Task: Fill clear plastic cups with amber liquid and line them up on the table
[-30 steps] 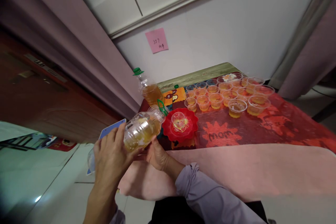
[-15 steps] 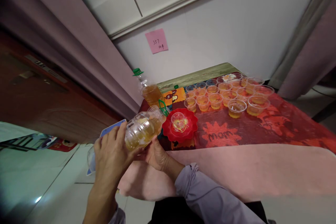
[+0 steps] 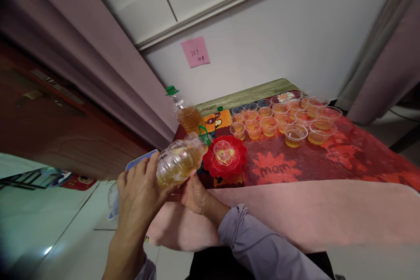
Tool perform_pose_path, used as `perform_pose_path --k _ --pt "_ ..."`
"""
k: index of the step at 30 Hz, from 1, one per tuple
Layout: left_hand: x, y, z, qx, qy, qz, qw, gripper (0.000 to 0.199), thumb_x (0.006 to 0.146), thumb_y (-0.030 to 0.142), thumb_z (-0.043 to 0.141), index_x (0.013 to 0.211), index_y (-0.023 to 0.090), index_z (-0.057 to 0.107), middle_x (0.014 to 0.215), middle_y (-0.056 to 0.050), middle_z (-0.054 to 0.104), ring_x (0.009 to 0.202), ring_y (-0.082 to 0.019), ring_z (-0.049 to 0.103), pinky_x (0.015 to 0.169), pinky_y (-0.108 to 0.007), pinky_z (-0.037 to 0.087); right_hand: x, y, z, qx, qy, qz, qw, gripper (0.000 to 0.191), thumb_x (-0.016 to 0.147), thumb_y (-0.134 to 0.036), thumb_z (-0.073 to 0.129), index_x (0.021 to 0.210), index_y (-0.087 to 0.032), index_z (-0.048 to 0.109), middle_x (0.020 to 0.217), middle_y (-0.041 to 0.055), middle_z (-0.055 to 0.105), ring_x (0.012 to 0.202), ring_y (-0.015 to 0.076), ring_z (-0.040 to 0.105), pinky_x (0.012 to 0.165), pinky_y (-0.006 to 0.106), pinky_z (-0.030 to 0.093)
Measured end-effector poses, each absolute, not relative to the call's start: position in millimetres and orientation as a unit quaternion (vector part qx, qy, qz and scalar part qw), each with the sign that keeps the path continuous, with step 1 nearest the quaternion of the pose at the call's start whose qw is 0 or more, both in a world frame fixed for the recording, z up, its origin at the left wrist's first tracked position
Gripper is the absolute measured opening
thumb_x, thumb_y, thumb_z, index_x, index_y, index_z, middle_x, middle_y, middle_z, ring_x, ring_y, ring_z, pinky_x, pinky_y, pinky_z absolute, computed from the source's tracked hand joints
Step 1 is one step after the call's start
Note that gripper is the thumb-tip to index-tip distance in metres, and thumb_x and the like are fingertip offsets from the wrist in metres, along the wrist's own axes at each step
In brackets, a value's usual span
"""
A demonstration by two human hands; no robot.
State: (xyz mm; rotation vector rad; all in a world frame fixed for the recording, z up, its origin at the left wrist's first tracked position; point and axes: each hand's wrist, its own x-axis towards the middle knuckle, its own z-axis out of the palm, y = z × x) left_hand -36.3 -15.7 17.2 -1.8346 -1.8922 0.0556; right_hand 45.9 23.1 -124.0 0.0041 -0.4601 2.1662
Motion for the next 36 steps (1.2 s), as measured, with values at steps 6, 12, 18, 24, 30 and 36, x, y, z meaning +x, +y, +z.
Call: perform_pose_path --k 6,12,18,24,30,36 --pt "-31 -17 22 -0.668 -0.700 0.041 0.248 0.090 0.090 0.055 0.076 0.162 0.011 0.045 0.147 -0.024 0.065 0.124 -0.042 0.061 0.114 -0.057 0.037 45 24 -129 0.006 -0.149 0.887 0.437 0.106 0.060 -0.099 0.078 0.134 -0.024 0.070 0.133 0.0127 0.078 0.110 0.0291 0.073 0.096 0.045 0.061" --pt "-30 -17 24 -0.671 -0.697 0.044 0.249 0.091 0.089 0.053 0.079 0.162 0.011 0.045 0.148 -0.025 0.064 0.125 -0.042 0.061 0.114 -0.058 0.037 46 24 -127 0.017 -0.145 0.888 0.436 0.105 0.059 -0.097 0.081 0.135 -0.025 0.071 0.131 0.0119 0.079 0.111 0.0305 0.074 0.096 0.047 0.062" --pt "-30 -17 26 -0.673 -0.696 0.047 0.243 0.091 0.088 0.051 0.080 0.162 0.010 0.046 0.146 -0.025 0.065 0.125 -0.042 0.062 0.113 -0.058 0.038 46 24 -125 0.016 -0.156 0.883 0.441 0.103 0.062 -0.098 0.077 0.133 -0.024 0.070 0.126 0.0118 0.079 0.106 0.0293 0.073 0.094 0.048 0.062" --pt "-28 -15 27 -0.674 -0.700 0.037 0.234 0.091 0.087 0.050 0.081 0.162 0.012 0.046 0.150 -0.025 0.063 0.128 -0.043 0.061 0.114 -0.058 0.039 47 24 -124 0.025 -0.138 0.888 0.437 0.102 0.057 -0.096 0.082 0.130 -0.026 0.072 0.118 0.0073 0.080 0.095 0.0247 0.071 0.093 0.045 0.061" --pt "-29 -15 28 -0.677 -0.696 0.033 0.235 0.093 0.085 0.048 0.084 0.162 0.011 0.047 0.148 -0.025 0.064 0.126 -0.043 0.062 0.114 -0.059 0.039 49 23 -121 0.024 -0.148 0.886 0.438 0.102 0.059 -0.096 0.081 0.132 -0.025 0.072 0.124 0.0091 0.079 0.099 0.0247 0.071 0.094 0.043 0.060" --pt "-31 -13 28 -0.681 -0.693 0.027 0.235 0.093 0.085 0.048 0.084 0.162 0.012 0.048 0.149 -0.025 0.064 0.128 -0.043 0.062 0.115 -0.059 0.039 46 24 -123 0.024 -0.146 0.885 0.441 0.103 0.058 -0.096 0.081 0.134 -0.027 0.072 0.129 0.0107 0.078 0.102 0.0269 0.072 0.091 0.044 0.062"
